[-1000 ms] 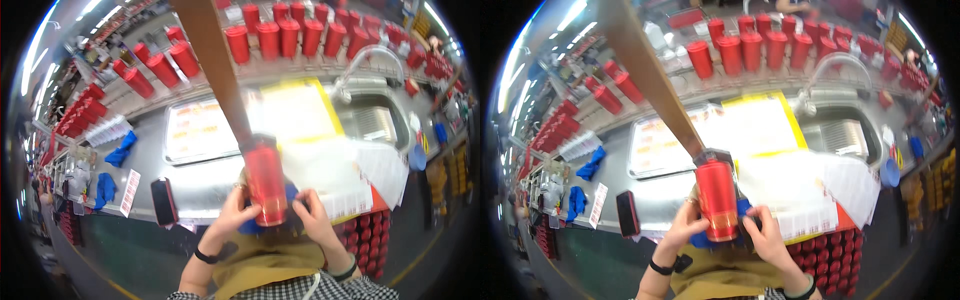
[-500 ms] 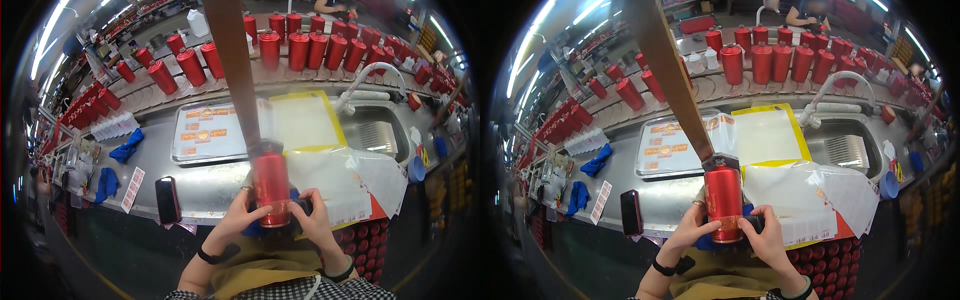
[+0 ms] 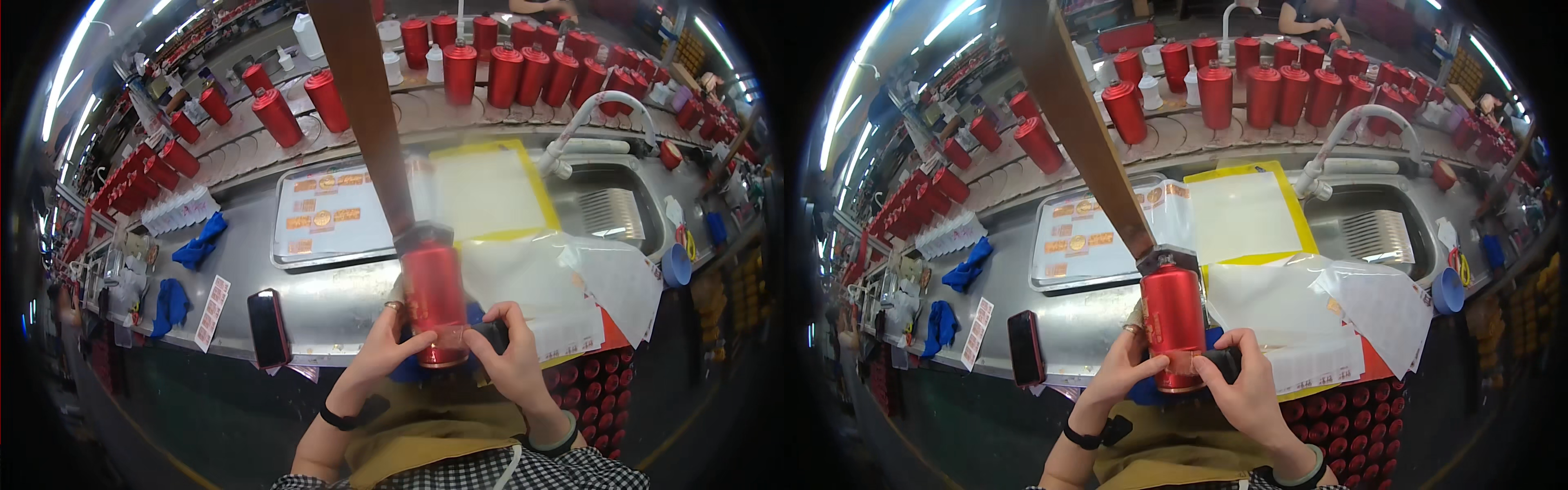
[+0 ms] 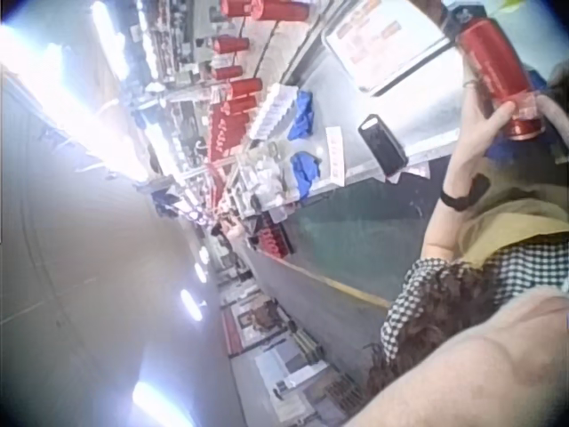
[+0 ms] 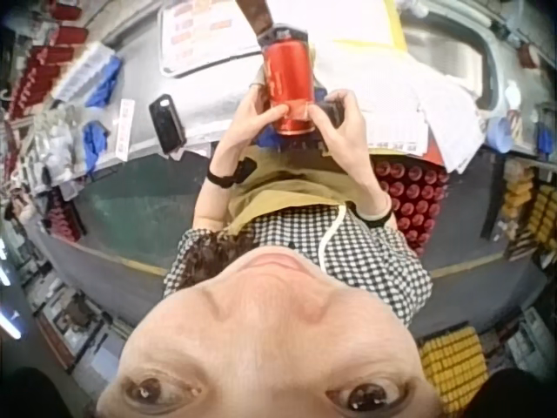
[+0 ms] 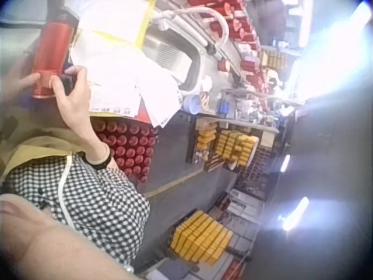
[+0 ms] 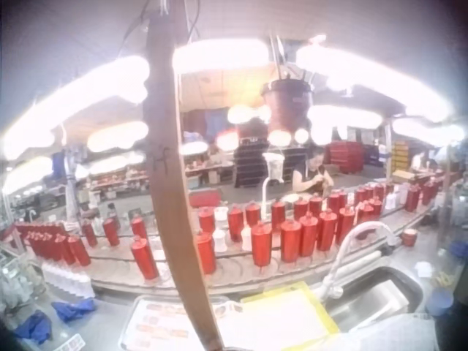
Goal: Manually applying gold-foil labels to red cylindrical containers on a factory line.
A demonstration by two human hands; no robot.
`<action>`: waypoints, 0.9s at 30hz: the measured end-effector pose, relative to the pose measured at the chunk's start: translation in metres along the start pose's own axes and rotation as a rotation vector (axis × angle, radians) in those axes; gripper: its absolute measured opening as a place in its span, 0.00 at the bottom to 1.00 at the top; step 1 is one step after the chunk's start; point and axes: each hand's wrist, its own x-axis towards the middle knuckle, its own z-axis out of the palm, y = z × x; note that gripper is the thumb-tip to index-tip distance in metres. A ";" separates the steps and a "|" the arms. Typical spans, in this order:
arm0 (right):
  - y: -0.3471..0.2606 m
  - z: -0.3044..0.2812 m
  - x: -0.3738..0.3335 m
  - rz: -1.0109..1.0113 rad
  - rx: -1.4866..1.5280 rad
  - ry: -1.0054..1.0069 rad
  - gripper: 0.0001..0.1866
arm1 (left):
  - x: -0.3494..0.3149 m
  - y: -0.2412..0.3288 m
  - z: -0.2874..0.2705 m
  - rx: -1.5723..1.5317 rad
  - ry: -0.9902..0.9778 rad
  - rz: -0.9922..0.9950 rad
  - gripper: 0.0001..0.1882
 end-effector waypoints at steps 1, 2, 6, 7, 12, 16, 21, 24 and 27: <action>-0.001 -0.001 -0.001 0.015 -0.003 -0.007 0.18 | 0.000 0.001 0.001 0.001 -0.007 0.016 0.49; -0.002 -0.001 -0.001 0.032 -0.005 -0.011 0.18 | 0.000 0.001 0.001 0.004 -0.014 0.019 0.49; 0.000 -0.002 0.001 0.029 -0.020 0.000 0.18 | -0.002 -0.003 0.004 0.010 0.036 -0.003 0.50; -0.001 -0.002 0.001 0.030 -0.041 0.005 0.18 | -0.001 -0.004 0.004 0.005 0.052 0.006 0.50; 0.002 -0.001 0.001 -0.014 -0.073 0.037 0.18 | 0.002 0.001 0.011 0.032 0.083 0.028 0.50; 0.000 0.000 0.003 0.008 -0.096 0.043 0.19 | 0.002 -0.001 0.015 0.069 0.137 0.042 0.48; 0.007 -0.001 0.002 -0.023 -0.150 0.072 0.19 | 0.005 0.002 0.022 0.080 0.161 0.006 0.48; 0.008 0.000 0.001 -0.012 -0.146 0.070 0.19 | 0.004 -0.003 0.020 0.099 0.156 0.019 0.49; 0.011 0.000 -0.001 -0.077 -0.175 0.084 0.18 | 0.003 -0.004 0.023 0.099 0.166 0.024 0.50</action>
